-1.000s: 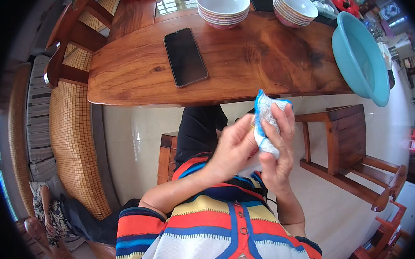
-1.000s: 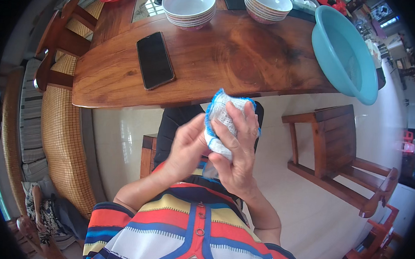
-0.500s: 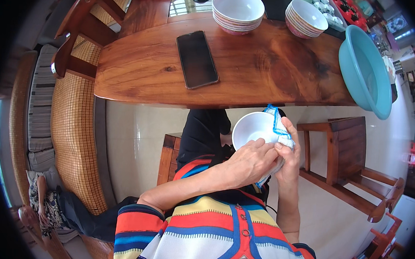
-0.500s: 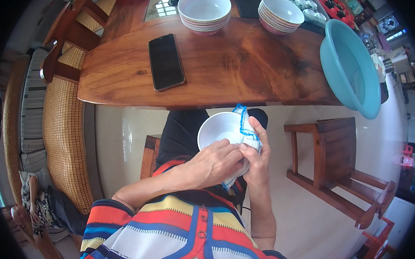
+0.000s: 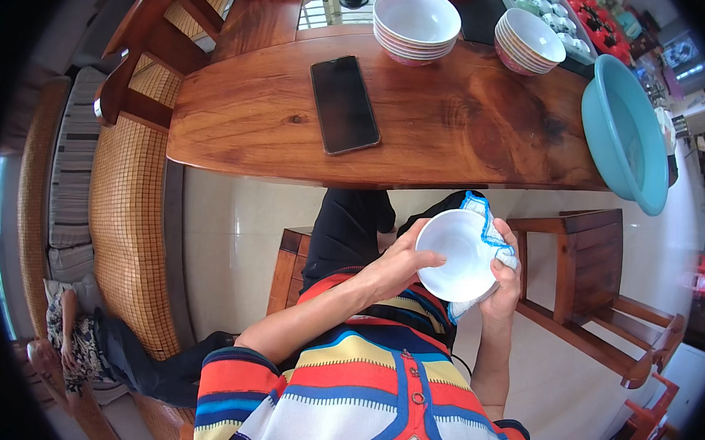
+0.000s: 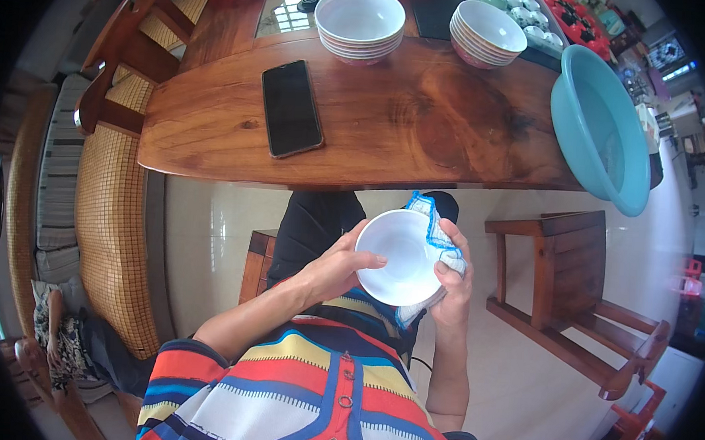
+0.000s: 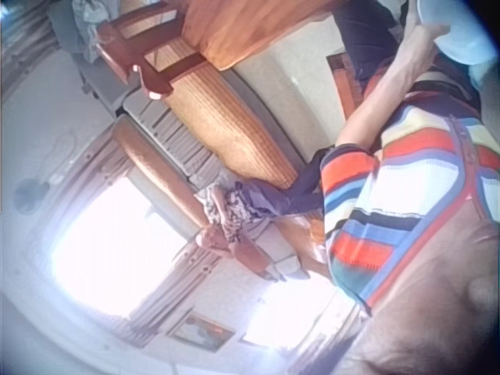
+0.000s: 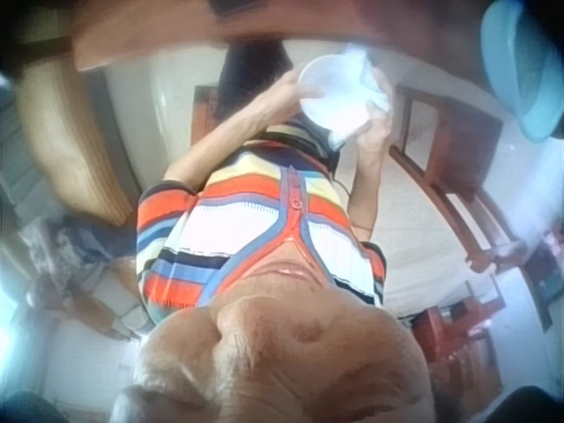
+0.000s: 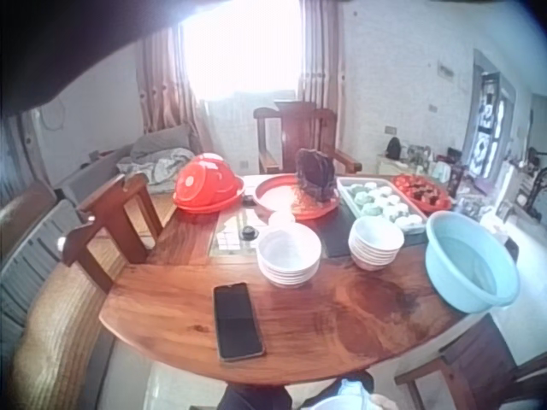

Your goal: The person wipes the inside and outside of several bowls one at a time using a cloth, then places each bowl back into a stack on the table.

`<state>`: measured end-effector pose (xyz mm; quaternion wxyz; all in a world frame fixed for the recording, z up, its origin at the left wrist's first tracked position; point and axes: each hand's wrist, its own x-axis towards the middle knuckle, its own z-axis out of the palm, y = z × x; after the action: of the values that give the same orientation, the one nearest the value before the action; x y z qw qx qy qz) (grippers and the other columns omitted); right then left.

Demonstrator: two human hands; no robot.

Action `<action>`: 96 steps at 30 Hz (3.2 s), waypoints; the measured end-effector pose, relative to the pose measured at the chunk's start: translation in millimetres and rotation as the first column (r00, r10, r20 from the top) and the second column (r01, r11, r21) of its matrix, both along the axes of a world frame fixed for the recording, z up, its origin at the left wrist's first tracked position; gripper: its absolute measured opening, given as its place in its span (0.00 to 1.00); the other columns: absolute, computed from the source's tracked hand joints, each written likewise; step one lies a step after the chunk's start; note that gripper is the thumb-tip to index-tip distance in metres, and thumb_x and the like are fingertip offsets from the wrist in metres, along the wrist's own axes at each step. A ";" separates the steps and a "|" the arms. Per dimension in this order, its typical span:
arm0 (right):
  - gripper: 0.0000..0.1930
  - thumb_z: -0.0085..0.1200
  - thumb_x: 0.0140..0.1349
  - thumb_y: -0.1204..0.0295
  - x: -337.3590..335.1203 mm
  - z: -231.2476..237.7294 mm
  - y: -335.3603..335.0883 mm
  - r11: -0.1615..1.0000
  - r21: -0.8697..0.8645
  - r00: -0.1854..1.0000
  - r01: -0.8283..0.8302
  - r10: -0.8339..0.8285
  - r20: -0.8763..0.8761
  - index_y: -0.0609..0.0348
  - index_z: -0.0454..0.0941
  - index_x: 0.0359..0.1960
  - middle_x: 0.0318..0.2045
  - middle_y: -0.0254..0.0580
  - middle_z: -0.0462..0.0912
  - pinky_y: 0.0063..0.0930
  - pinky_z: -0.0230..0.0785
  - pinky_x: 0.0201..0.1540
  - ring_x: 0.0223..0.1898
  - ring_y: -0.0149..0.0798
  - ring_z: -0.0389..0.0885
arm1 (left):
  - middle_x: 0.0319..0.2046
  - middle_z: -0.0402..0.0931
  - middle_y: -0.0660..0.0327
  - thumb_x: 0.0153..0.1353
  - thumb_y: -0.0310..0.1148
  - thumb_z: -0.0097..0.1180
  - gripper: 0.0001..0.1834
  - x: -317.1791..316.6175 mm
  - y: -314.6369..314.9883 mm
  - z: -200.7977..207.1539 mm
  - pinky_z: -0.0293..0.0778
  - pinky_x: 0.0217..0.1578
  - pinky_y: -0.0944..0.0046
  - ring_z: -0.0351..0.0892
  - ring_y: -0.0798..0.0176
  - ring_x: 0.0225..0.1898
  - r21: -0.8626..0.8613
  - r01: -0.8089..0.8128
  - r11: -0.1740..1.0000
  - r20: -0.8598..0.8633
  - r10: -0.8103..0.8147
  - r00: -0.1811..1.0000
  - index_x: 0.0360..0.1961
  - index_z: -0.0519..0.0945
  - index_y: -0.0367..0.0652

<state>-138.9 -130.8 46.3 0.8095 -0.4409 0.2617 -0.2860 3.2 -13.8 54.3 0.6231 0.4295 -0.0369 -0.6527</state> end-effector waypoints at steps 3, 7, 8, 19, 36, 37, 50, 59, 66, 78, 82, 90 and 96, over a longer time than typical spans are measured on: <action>0.28 0.49 0.55 0.69 2.3 2.1 -4.2 0.999 -0.022 0.989 -0.034 0.031 -0.146 0.65 0.62 0.59 0.50 0.48 0.71 0.28 0.62 0.56 0.52 0.37 0.71 | 0.51 0.66 0.51 0.46 0.19 0.42 0.33 4.1 -2.4 -18.4 0.65 0.55 0.59 0.66 0.54 0.55 0.104 0.010 0.994 0.236 -0.034 0.971 0.59 0.61 0.40; 0.27 0.51 0.57 0.74 3.6 3.5 -2.6 0.963 -0.268 0.954 -0.034 -0.048 -0.294 0.64 0.62 0.60 0.51 0.44 0.70 0.26 0.59 0.56 0.53 0.34 0.68 | 0.48 0.71 0.50 0.46 0.21 0.40 0.29 14.9 7.3 -40.4 0.66 0.53 0.61 0.70 0.54 0.53 0.130 0.079 0.988 0.723 -0.149 0.675 0.55 0.65 0.37; 0.29 0.53 0.56 0.73 4.7 12.5 -2.1 0.930 -0.353 0.951 -0.099 -0.015 -0.309 0.63 0.60 0.61 0.52 0.44 0.68 0.27 0.59 0.57 0.54 0.35 0.67 | 0.49 0.71 0.50 0.46 0.21 0.39 0.29 17.9 6.9 -42.8 0.66 0.53 0.61 0.70 0.54 0.53 0.149 0.127 0.981 0.753 -0.196 0.628 0.55 0.65 0.37; 0.30 0.60 0.45 0.76 50.6 11.9 17.5 -0.268 -0.875 0.915 -0.403 -0.103 -0.390 0.54 0.68 0.55 0.45 0.46 0.75 0.38 0.72 0.43 0.42 0.47 0.78 | 0.39 0.75 0.54 0.57 0.32 0.56 0.15 13.5 7.1 -35.3 0.72 0.43 0.62 0.72 0.63 0.40 -0.135 0.233 0.963 0.660 -0.088 0.746 0.43 0.73 0.37; 0.11 0.62 0.53 0.72 37.4 -32.2 4.7 0.622 -0.781 0.917 -0.064 -0.272 -0.292 0.61 0.72 0.33 0.25 0.48 0.78 0.29 0.70 0.28 0.26 0.47 0.80 | 0.40 0.69 0.51 0.40 0.18 0.41 0.29 3.9 -7.5 -3.2 0.64 0.50 0.66 0.69 0.53 0.47 0.016 -0.077 0.997 0.679 0.046 0.733 0.50 0.72 0.32; 0.11 0.62 0.53 0.72 37.7 -40.6 10.6 0.622 -0.783 0.894 0.021 -0.362 -0.264 0.61 0.72 0.33 0.26 0.47 0.79 0.27 0.70 0.28 0.26 0.42 0.80 | 0.40 0.67 0.51 0.40 0.18 0.41 0.29 2.0 -8.9 -3.8 0.63 0.51 0.66 0.69 0.53 0.47 0.002 -0.062 0.998 0.743 0.040 0.668 0.50 0.72 0.32; 0.10 0.54 0.60 0.77 31.6 -48.9 3.0 0.985 0.024 0.971 0.168 -0.162 -0.174 0.58 0.77 0.44 0.38 0.32 0.80 0.25 0.71 0.44 0.39 0.29 0.78 | 0.52 0.63 0.57 0.44 0.22 0.50 0.36 -2.9 -19.2 11.1 0.59 0.57 0.63 0.63 0.63 0.55 -0.177 -0.061 0.982 0.743 0.174 0.647 0.59 0.59 0.40; 0.11 0.59 0.49 0.80 33.5 -9.3 -8.0 0.665 -0.731 0.906 -0.151 -0.203 -0.371 0.60 0.72 0.35 0.30 0.41 0.79 0.29 0.71 0.33 0.32 0.34 0.80 | 0.38 0.71 0.56 0.46 0.17 0.42 0.26 10.4 -22.0 0.5 0.65 0.49 0.67 0.70 0.62 0.43 -0.060 0.039 0.997 0.718 0.015 0.696 0.51 0.66 0.37; 0.17 0.52 0.57 0.82 37.5 -33.4 35.7 0.855 0.491 0.985 0.168 -0.159 -0.060 0.62 0.71 0.49 0.43 0.42 0.77 0.33 0.71 0.48 0.44 0.37 0.77 | 0.49 0.64 0.54 0.49 0.20 0.46 0.33 -3.8 -23.9 -9.7 0.60 0.56 0.63 0.65 0.60 0.53 -0.287 -0.253 0.924 0.603 0.380 0.702 0.60 0.56 0.40; 0.19 0.51 0.54 0.82 -18.3 -28.1 -31.4 0.922 0.385 0.977 -0.035 0.112 -0.181 0.65 0.69 0.49 0.40 0.42 0.78 0.33 0.74 0.46 0.40 0.37 0.79 | 0.58 0.66 0.55 0.42 0.21 0.57 0.05 -1.5 -14.7 -7.7 0.38 0.64 0.36 0.46 0.51 0.69 0.177 0.361 0.915 0.819 0.067 -0.570 0.24 0.79 0.40; 0.19 0.53 0.58 0.75 -27.0 -27.3 -41.2 0.899 0.437 0.999 0.039 -0.046 0.005 0.65 0.68 0.51 0.42 0.42 0.77 0.33 0.71 0.49 0.44 0.37 0.77 | 0.46 0.75 0.57 0.44 0.24 0.62 0.07 -6.6 -12.1 -16.2 0.40 0.63 0.34 0.57 0.53 0.65 0.110 0.322 0.940 0.902 0.041 -0.429 0.27 0.79 0.42; 0.29 0.52 0.58 0.72 -40.9 23.8 -8.4 1.000 0.017 0.998 0.021 -0.020 -0.059 0.66 0.59 0.61 0.55 0.49 0.70 0.37 0.59 0.60 0.57 0.45 0.69 | 0.35 0.74 0.56 0.58 0.28 0.56 0.09 -9.2 -16.0 -20.2 0.70 0.41 0.66 0.74 0.60 0.37 -0.076 0.285 0.956 0.841 -0.092 0.532 0.37 0.76 0.33; 0.38 0.55 0.53 0.46 10.4 12.6 29.2 0.282 -0.910 0.890 -0.306 -0.255 -0.378 0.64 0.63 0.56 0.65 0.54 0.52 0.53 0.35 0.65 0.66 0.58 0.48 | 0.43 0.73 0.62 0.59 0.24 0.51 0.10 -19.4 -7.3 -26.0 0.70 0.46 0.67 0.73 0.67 0.42 -0.301 0.179 0.937 0.534 0.010 0.846 0.42 0.74 0.36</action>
<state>-128.4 -101.6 58.8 0.2991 -0.8937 0.2112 -0.2593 -16.2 -21.1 28.3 0.6236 0.4759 -0.3374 -0.5204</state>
